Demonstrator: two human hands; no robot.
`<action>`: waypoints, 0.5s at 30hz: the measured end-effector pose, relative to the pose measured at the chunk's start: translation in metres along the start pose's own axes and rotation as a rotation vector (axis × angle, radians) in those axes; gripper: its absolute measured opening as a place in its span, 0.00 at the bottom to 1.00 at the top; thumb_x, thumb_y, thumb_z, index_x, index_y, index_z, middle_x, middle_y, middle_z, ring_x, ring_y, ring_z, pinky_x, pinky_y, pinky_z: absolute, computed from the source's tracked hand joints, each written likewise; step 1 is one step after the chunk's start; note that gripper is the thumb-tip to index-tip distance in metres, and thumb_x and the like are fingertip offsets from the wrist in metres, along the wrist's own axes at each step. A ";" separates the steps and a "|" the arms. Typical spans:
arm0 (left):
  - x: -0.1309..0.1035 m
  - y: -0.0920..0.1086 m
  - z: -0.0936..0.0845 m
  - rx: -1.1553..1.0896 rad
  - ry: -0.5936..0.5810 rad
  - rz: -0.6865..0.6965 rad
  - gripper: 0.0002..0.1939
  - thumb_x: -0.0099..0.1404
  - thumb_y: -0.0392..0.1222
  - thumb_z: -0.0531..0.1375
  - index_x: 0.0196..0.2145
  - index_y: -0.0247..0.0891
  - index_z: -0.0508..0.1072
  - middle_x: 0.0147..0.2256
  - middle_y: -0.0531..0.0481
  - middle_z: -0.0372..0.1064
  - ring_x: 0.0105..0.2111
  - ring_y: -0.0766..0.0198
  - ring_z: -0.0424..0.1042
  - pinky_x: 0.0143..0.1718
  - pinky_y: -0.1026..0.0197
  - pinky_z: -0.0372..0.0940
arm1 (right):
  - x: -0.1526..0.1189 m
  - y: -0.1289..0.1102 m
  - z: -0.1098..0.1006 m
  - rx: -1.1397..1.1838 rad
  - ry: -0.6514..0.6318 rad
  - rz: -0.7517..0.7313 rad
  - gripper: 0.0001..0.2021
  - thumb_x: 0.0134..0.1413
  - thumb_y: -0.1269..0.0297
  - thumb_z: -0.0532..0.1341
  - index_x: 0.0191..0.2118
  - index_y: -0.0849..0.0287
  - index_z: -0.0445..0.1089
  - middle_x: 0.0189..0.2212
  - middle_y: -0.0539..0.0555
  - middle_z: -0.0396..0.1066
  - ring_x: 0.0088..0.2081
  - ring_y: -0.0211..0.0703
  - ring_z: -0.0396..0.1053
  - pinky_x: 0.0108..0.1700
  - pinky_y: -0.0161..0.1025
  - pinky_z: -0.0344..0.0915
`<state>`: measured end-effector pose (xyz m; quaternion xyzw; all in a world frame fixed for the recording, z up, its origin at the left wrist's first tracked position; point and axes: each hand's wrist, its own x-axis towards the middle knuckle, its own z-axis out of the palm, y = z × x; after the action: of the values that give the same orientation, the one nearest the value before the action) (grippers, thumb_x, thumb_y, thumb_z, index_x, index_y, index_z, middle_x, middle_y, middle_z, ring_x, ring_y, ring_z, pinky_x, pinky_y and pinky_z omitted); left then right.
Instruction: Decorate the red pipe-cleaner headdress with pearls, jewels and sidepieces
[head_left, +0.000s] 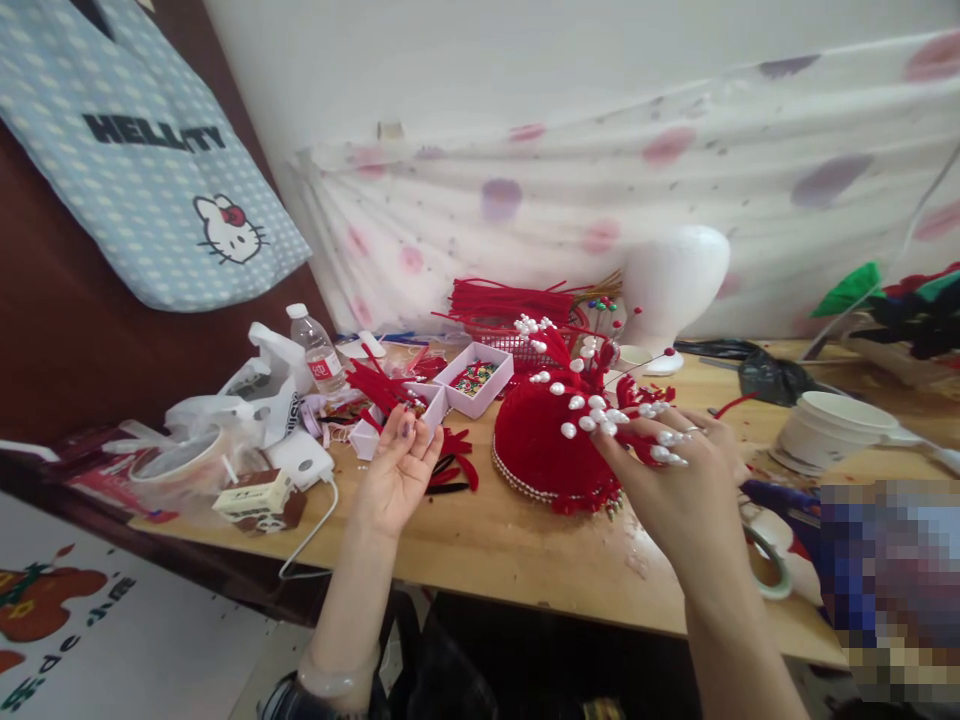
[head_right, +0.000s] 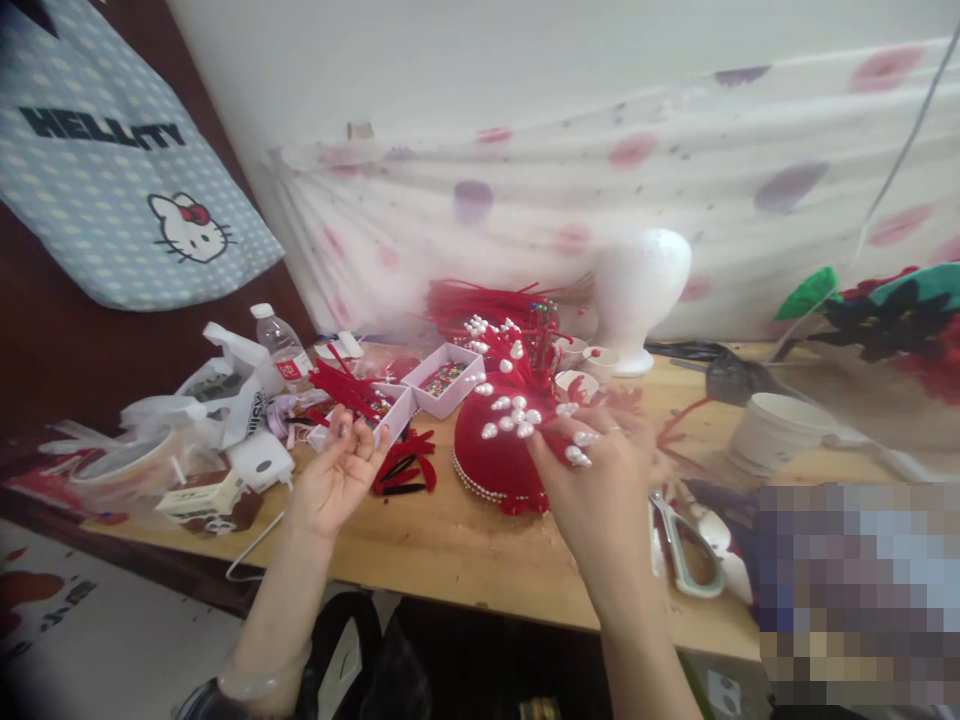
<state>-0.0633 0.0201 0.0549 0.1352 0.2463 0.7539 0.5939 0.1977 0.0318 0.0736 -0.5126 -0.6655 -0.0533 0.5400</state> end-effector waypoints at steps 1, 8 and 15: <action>0.001 0.000 -0.002 0.068 -0.050 0.053 0.10 0.59 0.28 0.66 0.29 0.44 0.77 0.25 0.63 0.76 0.29 0.72 0.75 0.49 0.57 0.68 | 0.000 0.000 0.000 -0.002 -0.005 -0.009 0.16 0.55 0.50 0.61 0.26 0.55 0.77 0.26 0.55 0.73 0.31 0.48 0.65 0.47 0.54 0.59; 0.020 0.001 0.009 0.358 -0.117 0.266 0.22 0.30 0.33 0.78 0.23 0.37 0.72 0.22 0.59 0.72 0.25 0.71 0.71 0.33 0.66 0.66 | 0.003 -0.002 -0.001 -0.046 -0.031 -0.032 0.16 0.55 0.50 0.60 0.25 0.56 0.75 0.25 0.55 0.75 0.32 0.51 0.69 0.46 0.53 0.61; 0.038 0.025 0.048 0.777 -0.326 0.711 0.11 0.59 0.45 0.67 0.37 0.39 0.73 0.21 0.60 0.63 0.21 0.72 0.62 0.26 0.68 0.59 | 0.006 -0.003 0.000 -0.092 -0.040 -0.032 0.15 0.53 0.51 0.61 0.24 0.55 0.75 0.28 0.57 0.77 0.37 0.56 0.72 0.45 0.53 0.63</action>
<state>-0.0701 0.0625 0.1054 0.5343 0.3506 0.7309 0.2395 0.1963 0.0335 0.0795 -0.5270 -0.6811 -0.0821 0.5016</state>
